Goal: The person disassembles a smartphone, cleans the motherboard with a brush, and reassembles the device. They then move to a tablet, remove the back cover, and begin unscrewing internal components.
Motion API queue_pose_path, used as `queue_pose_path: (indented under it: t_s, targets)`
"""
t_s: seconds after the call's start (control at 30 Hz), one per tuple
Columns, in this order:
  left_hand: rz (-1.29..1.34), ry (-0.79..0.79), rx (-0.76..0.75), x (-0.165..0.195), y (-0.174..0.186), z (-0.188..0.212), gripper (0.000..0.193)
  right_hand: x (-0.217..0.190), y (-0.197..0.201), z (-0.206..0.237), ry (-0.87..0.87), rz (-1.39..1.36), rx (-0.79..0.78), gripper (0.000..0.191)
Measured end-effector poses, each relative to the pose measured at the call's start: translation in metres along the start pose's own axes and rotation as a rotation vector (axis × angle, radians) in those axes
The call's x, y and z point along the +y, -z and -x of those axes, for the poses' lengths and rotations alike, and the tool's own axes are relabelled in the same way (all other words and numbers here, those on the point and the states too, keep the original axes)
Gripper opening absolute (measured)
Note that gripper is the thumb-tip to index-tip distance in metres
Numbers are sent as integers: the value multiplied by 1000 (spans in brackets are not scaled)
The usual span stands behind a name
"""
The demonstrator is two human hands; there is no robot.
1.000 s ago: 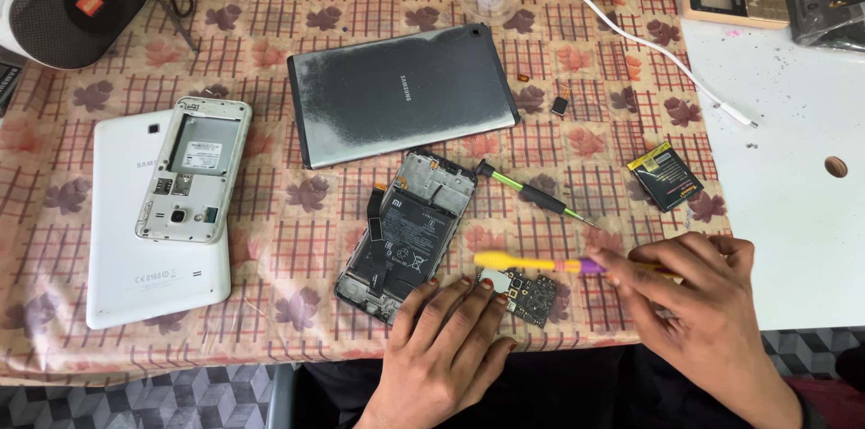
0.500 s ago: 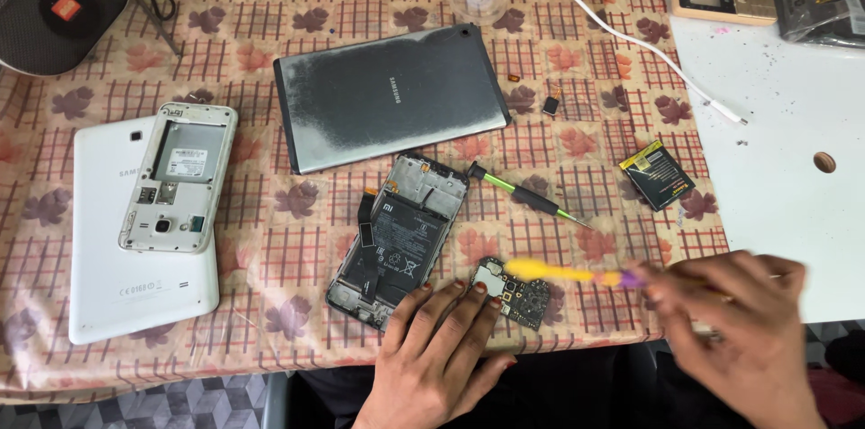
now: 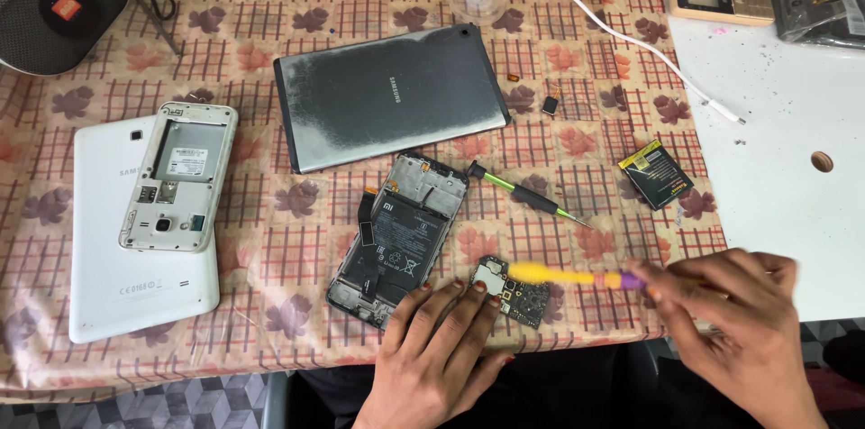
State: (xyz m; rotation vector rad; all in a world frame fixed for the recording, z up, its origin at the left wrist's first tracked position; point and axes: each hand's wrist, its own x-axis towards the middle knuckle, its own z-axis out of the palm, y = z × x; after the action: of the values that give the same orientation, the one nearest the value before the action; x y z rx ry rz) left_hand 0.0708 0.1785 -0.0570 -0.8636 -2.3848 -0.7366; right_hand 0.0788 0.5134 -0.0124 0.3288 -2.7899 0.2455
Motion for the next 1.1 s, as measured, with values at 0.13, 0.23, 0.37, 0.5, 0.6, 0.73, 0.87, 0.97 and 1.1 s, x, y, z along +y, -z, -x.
queue_pose_path:
  t_s: [0.13, 0.23, 0.37, 0.5, 0.6, 0.73, 0.87, 0.97, 1.1]
  targets:
    - [-1, 3, -4, 0, 1, -1, 52, 8, -3, 5, -24, -97, -111, 41]
    - [12, 5, 5, 0, 1, -2, 51, 14, 8, 9, -58, -86, -125, 39]
    - [-17, -8, 52, 0, 2, -6, 46, 23, 28, 10, -109, 2, -194, 43]
    - [-22, -9, 63, 1, 4, -9, 45, 22, 9, 5, -44, -51, -168, 36]
    - [-17, -8, 73, 1, 5, -10, 44, 25, 5, 6, -51, -65, -192, 38]
    - [-23, -20, 71, 0, 4, -9, 43, 32, 17, 10, -86, -5, -183, 40]
    - [-21, -8, 67, 1, 3, -9, 43, 27, 10, 6, -87, -36, -184, 39]
    - [-29, -16, 79, 0, 2, -9, 44, 23, 3, 4, -148, -56, -262, 44]
    - [-42, -9, 83, 0, 0, -8, 44, 24, 9, 8, -58, -112, -124, 44]
